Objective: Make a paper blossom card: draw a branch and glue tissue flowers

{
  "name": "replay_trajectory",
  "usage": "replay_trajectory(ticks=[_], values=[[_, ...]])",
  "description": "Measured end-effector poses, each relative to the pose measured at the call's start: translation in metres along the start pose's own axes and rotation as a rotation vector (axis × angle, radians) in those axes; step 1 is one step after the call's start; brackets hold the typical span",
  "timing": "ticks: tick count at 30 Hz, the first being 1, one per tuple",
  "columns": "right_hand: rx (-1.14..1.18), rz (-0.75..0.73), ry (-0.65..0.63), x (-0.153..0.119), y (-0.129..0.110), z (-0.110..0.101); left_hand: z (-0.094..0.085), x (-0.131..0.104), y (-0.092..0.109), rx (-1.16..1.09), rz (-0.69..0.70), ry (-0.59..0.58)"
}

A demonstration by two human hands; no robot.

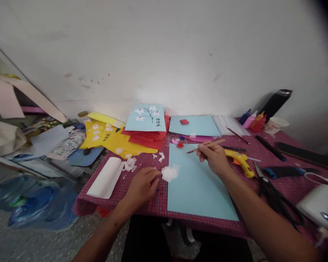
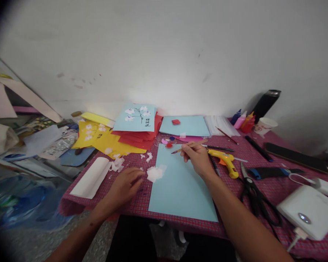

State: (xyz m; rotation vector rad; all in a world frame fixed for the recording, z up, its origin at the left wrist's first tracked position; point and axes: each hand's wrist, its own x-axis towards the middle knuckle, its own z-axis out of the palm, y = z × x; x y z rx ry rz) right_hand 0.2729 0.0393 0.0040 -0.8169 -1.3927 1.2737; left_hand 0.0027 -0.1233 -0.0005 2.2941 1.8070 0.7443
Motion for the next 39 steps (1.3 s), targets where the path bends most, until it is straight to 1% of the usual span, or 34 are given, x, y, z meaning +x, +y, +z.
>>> replay_trajectory(ticks=[3, 6, 10, 14, 18, 26, 31, 39], values=[[0.012, 0.003, -0.002, 0.000, 0.000, 0.000, 0.006, 0.011, 0.011, 0.005, 0.034, -0.029], [0.027, 0.012, -0.006, 0.000, 0.001, 0.000, 0.013, 0.019, 0.016, 0.006, 0.075, -0.047], [0.011, 0.006, -0.032, 0.000, 0.002, 0.000, 0.022, 0.029, 0.014, -0.020, 0.156, -0.077], [0.005, 0.001, -0.029, -0.001, 0.001, 0.001, 0.028, 0.040, 0.012, -0.005, 0.206, -0.158], [0.000, -0.004, -0.023, -0.001, 0.000, 0.001, 0.029, 0.047, 0.012, 0.025, 0.198, -0.213], [0.002, -0.005, -0.019, 0.000, 0.000, 0.002, 0.025, 0.056, 0.013, 0.010, 0.197, -0.235], [0.005, -0.005, -0.020, 0.000, -0.001, 0.002, 0.021, 0.055, 0.014, 0.011, 0.231, -0.252], [0.005, -0.015, -0.020, 0.000, 0.000, 0.003, 0.022, 0.054, 0.013, 0.006, 0.233, -0.252]])
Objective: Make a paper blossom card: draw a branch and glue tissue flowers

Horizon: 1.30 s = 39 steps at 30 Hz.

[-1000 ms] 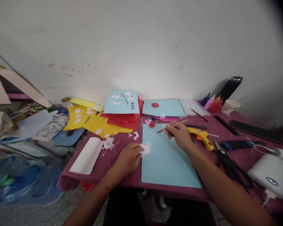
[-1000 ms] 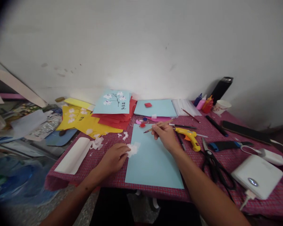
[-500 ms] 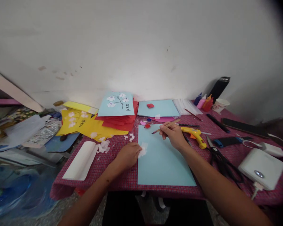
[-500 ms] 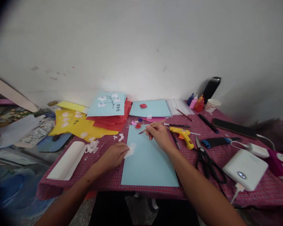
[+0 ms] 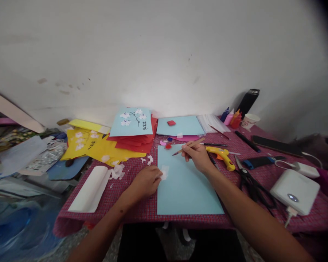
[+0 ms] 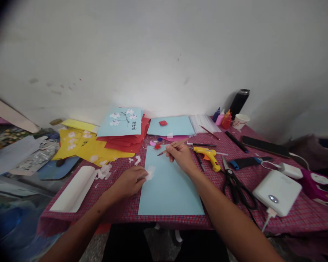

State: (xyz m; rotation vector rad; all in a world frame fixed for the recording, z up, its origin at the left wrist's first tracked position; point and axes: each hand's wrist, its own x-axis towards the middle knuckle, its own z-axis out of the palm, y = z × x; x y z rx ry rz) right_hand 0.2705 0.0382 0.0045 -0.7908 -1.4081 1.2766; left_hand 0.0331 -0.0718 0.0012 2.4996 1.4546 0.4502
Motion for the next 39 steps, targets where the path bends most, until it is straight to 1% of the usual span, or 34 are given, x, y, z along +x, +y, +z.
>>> replay_trajectory(ticks=[5, 9, 12, 14, 19, 23, 26, 30, 33, 35, 39], values=[[-0.011, -0.002, -0.005, -0.001, -0.001, -0.001, -0.001, 0.003, 0.001, -0.005, -0.002, 0.011], [-0.007, 0.005, -0.007, 0.000, -0.001, 0.000, -0.001, 0.002, 0.000, -0.041, -0.016, 0.053], [-0.005, 0.004, -0.008, 0.000, 0.000, 0.000, -0.003, 0.004, 0.000, -0.098, -0.049, 0.098], [-0.002, 0.006, -0.006, 0.000, 0.000, 0.000, -0.006, 0.005, 0.001, -0.164, -0.097, 0.116], [-0.005, 0.015, -0.008, 0.000, -0.002, 0.000, -0.012, 0.009, -0.001, -0.437, -0.330, 0.120], [0.009, 0.025, -0.001, 0.000, -0.004, 0.002, -0.015, 0.015, -0.006, -0.658, -0.410, 0.127], [0.026, 0.036, 0.020, 0.000, -0.004, 0.002, -0.015, 0.030, -0.009, -0.856, -0.469, 0.199], [0.072, 0.011, 0.091, 0.002, -0.002, 0.001, -0.011, 0.063, -0.007, -1.177, -0.477, 0.328], [0.110, 0.003, 0.153, 0.004, 0.001, -0.002, -0.004, 0.081, -0.006, -1.371, -0.482, 0.346], [0.124, -0.001, 0.164, 0.005, 0.003, -0.003, 0.003, 0.085, -0.008, -1.441, -0.488, 0.362], [0.123, 0.005, 0.126, 0.002, 0.001, 0.002, 0.012, 0.081, -0.016, -1.468, -0.483, 0.369]])
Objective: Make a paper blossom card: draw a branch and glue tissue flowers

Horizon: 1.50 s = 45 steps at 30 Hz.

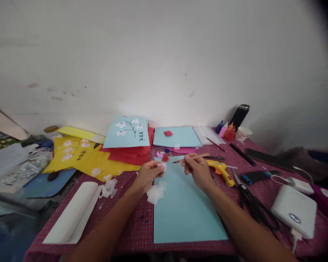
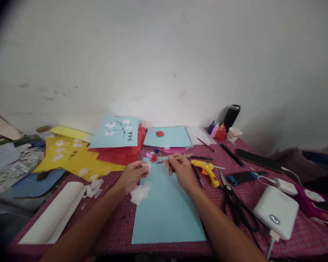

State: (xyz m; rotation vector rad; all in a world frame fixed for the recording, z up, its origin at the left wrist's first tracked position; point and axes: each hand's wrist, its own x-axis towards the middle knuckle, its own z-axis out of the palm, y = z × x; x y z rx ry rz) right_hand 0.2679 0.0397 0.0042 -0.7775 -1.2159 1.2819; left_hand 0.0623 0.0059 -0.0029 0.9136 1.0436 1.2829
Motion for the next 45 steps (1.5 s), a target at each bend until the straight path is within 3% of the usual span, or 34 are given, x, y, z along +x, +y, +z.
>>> replay_trajectory(ticks=[14, 31, 39, 45], values=[[-0.228, 0.017, -0.153, -0.015, 0.003, 0.016, -0.003, -0.005, -0.009, -0.033, -0.038, -0.085], [-0.198, 0.070, -0.130, -0.011, 0.006, 0.011, -0.003, -0.004, -0.009, -0.091, -0.025, -0.093], [-0.141, 0.084, -0.178, -0.013, 0.009, 0.011, 0.000, -0.005, -0.010, -0.058, -0.014, -0.063], [-0.154, 0.075, -0.232, -0.014, 0.011, 0.009, 0.001, -0.008, -0.007, -0.065, -0.032, -0.105]])
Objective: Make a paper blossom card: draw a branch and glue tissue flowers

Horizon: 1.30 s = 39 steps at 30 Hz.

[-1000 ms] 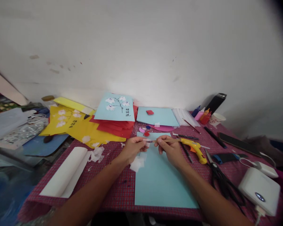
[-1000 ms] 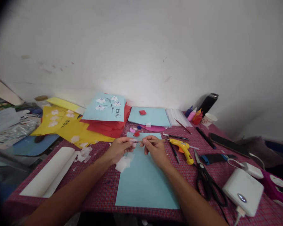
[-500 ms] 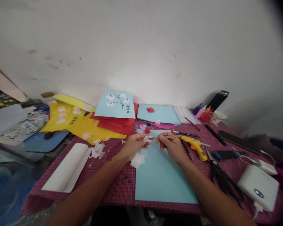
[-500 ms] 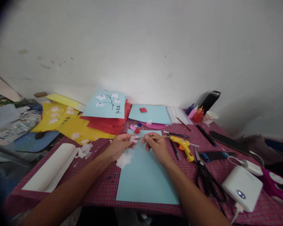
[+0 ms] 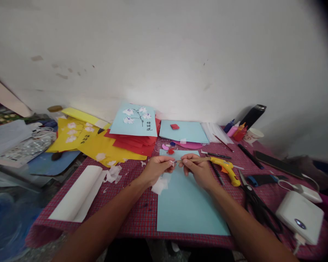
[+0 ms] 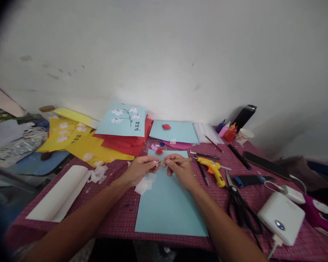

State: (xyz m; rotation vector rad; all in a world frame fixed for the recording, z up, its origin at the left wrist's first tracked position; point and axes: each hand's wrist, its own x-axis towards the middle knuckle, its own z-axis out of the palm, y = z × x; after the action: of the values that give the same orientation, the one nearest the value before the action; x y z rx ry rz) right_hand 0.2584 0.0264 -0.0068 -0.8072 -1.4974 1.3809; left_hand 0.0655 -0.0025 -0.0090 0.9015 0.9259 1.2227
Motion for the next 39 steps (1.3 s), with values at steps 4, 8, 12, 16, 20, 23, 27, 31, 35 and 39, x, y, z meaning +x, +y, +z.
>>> replay_trajectory(ticks=[4, 8, 12, 16, 20, 23, 27, 31, 35, 39], values=[[-0.023, -0.012, 0.003, 0.001, -0.002, 0.000, 0.000, -0.001, 0.000, -0.018, 0.003, -0.005], [-0.131, -0.045, 0.057, 0.001, -0.005, 0.004, 0.002, -0.003, 0.001, 0.028, 0.009, -0.035], [-0.072, -0.064, 0.099, -0.001, -0.001, 0.003, 0.001, -0.004, 0.000, 0.095, -0.005, -0.061], [-0.011, -0.083, 0.032, -0.003, 0.001, 0.001, -0.001, -0.003, -0.001, 0.124, -0.015, -0.098], [-0.065, -0.050, 0.041, -0.002, -0.003, 0.004, 0.000, -0.005, 0.001, 0.163, -0.015, -0.115], [-0.096, -0.056, 0.067, -0.002, -0.004, 0.007, 0.002, -0.008, 0.004, 0.189, -0.013, -0.099], [-0.005, -0.063, 0.013, -0.002, 0.000, 0.004, 0.004, -0.010, 0.006, 0.196, -0.015, -0.097], [0.029, -0.057, -0.025, -0.002, 0.001, 0.002, 0.003, -0.010, 0.008, 0.201, 0.009, -0.121], [-0.052, -0.025, 0.042, -0.002, -0.002, 0.007, 0.002, -0.009, 0.009, 0.239, 0.038, -0.125], [-0.127, -0.029, 0.067, -0.002, -0.007, 0.012, 0.001, -0.009, 0.010, 0.322, 0.086, -0.113]])
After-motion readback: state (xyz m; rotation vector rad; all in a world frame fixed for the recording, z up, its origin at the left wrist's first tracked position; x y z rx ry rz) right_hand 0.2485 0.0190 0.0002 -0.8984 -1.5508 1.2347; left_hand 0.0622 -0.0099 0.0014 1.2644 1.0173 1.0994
